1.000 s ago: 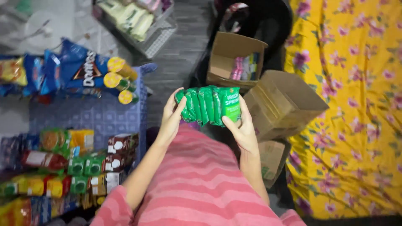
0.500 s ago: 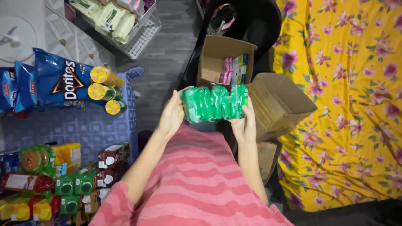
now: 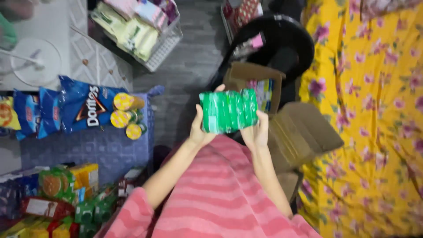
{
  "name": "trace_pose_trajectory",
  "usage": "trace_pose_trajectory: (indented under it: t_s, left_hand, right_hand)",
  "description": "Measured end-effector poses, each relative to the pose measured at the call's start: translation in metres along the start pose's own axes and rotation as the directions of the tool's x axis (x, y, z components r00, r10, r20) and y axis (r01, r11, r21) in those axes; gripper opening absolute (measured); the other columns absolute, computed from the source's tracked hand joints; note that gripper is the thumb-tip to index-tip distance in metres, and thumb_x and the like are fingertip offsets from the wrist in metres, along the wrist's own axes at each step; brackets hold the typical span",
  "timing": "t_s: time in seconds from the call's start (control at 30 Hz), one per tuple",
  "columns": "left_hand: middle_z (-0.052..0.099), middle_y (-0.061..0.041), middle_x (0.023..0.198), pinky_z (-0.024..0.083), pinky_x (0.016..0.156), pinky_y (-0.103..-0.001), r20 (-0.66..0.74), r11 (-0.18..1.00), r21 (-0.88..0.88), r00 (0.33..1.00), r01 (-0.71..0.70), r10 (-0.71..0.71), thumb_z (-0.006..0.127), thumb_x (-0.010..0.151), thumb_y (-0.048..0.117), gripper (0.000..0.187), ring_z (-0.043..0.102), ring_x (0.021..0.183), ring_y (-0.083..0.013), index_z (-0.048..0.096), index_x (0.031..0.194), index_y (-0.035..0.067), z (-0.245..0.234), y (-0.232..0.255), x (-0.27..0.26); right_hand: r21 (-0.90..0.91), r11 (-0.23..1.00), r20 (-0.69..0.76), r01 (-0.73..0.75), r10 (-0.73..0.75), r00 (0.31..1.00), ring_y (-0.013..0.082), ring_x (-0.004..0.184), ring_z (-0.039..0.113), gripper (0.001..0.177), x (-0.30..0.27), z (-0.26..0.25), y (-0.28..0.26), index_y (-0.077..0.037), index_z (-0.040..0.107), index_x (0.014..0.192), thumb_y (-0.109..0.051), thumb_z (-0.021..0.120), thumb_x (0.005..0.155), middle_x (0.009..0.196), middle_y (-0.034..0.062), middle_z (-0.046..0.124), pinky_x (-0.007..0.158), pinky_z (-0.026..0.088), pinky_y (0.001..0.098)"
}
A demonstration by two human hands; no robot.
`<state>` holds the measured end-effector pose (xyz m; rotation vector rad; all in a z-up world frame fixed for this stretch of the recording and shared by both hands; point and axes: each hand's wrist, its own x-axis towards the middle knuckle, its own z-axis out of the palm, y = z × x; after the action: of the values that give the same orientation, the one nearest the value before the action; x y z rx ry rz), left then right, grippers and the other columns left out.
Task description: The person picks up various packaged items from a table, including pink sachets, white boxes, and green-wrapped bundles, and places them into a cardboard box. The person also handles a multi-pack of green-wrapped items, separating them and adjusting the bundle.
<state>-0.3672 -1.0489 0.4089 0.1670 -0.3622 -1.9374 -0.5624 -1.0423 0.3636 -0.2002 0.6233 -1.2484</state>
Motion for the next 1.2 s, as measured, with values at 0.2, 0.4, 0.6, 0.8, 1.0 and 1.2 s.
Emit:
trace_pose_trajectory:
  t_s: [0.2, 0.4, 0.6, 0.8, 1.0, 1.2]
  left_hand:
    - [0.042, -0.013, 0.159, 0.036, 0.124, -0.043, -0.032, 0.993, 0.121, 0.999, 0.008, -0.005, 0.056, 0.105, 0.058, 0.080, 0.045, 0.148, -0.0254, 0.030, 0.161, 0.006, -0.016, 0.015, 0.029]
    - [0.064, -0.010, 0.135, 0.048, 0.108, -0.042, -0.381, 0.996, -0.085, 0.923, 0.027, -0.057, 0.048, 0.108, 0.048, 0.055, 0.062, 0.124, -0.0226, 0.053, 0.144, 0.006, -0.042, -0.011, 0.042]
    - [0.065, -0.009, 0.132, 0.051, 0.104, -0.040, -0.401, 0.998, -0.063, 0.916, -0.011, -0.015, 0.042, 0.109, 0.051, 0.057, 0.064, 0.121, -0.0214, 0.054, 0.142, 0.006, -0.050, -0.031, 0.060]
    - [0.067, -0.010, 0.128, 0.052, 0.102, -0.038, -0.371, 0.999, -0.023, 0.928, -0.026, 0.015, 0.041, 0.109, 0.052, 0.059, 0.066, 0.117, -0.0211, 0.056, 0.139, 0.003, -0.046, -0.028, 0.073]
    - [0.070, -0.008, 0.118, 0.055, 0.096, -0.037, -0.411, 0.997, -0.081, 0.911, -0.016, -0.019, 0.045, 0.108, 0.053, 0.057, 0.069, 0.108, -0.0195, 0.062, 0.129, 0.003, -0.046, -0.028, 0.076]
    - [0.071, -0.005, 0.110, 0.055, 0.091, -0.035, -0.428, 0.990, -0.142, 0.902, -0.011, -0.051, 0.050, 0.111, 0.049, 0.047, 0.069, 0.101, -0.0156, 0.065, 0.123, 0.007, -0.045, -0.031, 0.074]
  right_hand:
    - [-0.524, 0.850, -0.057, -0.054, 0.029, 0.998, 0.0222, 0.138, 0.046, 0.053, 0.041, 0.006, -0.023, 0.001, 0.048, 0.149, -0.027, 0.051, 0.104, 0.147, 0.0111, 0.054, 0.120, 0.033, 0.0372]
    - [-0.876, 0.020, 0.448, 0.482, -0.337, 0.828, 0.0266, 0.143, 0.049, 0.048, 0.047, 0.062, -0.070, -0.001, 0.054, 0.145, -0.008, 0.063, 0.098, 0.150, 0.0137, 0.053, 0.122, 0.036, 0.0378]
    - [-0.831, -0.090, 0.556, 0.549, -0.088, 0.827, 0.0272, 0.112, 0.068, 0.034, 0.054, 0.112, -0.075, -0.002, 0.071, 0.120, -0.004, 0.077, 0.086, 0.129, 0.0143, 0.068, 0.099, 0.054, 0.0364]
    - [-0.809, -0.074, 0.587, 0.583, -0.109, 0.802, 0.0240, 0.105, 0.069, 0.027, 0.063, 0.110, -0.079, -0.002, 0.073, 0.110, -0.002, 0.080, 0.085, 0.117, 0.0104, 0.069, 0.093, 0.056, 0.0332]
    - [-0.852, 0.183, 0.500, 0.490, 0.008, 0.866, 0.0147, 0.089, 0.056, 0.020, 0.085, 0.085, -0.078, 0.001, 0.068, 0.098, -0.001, 0.081, 0.082, 0.113, 0.0081, 0.057, 0.080, 0.048, 0.0274]
    - [-0.870, 0.240, 0.448, 0.431, 0.020, 0.894, 0.0122, 0.088, 0.053, 0.013, 0.087, 0.072, -0.071, 0.001, 0.066, 0.095, 0.003, 0.076, 0.088, 0.113, 0.0077, 0.056, 0.077, 0.045, 0.0257]
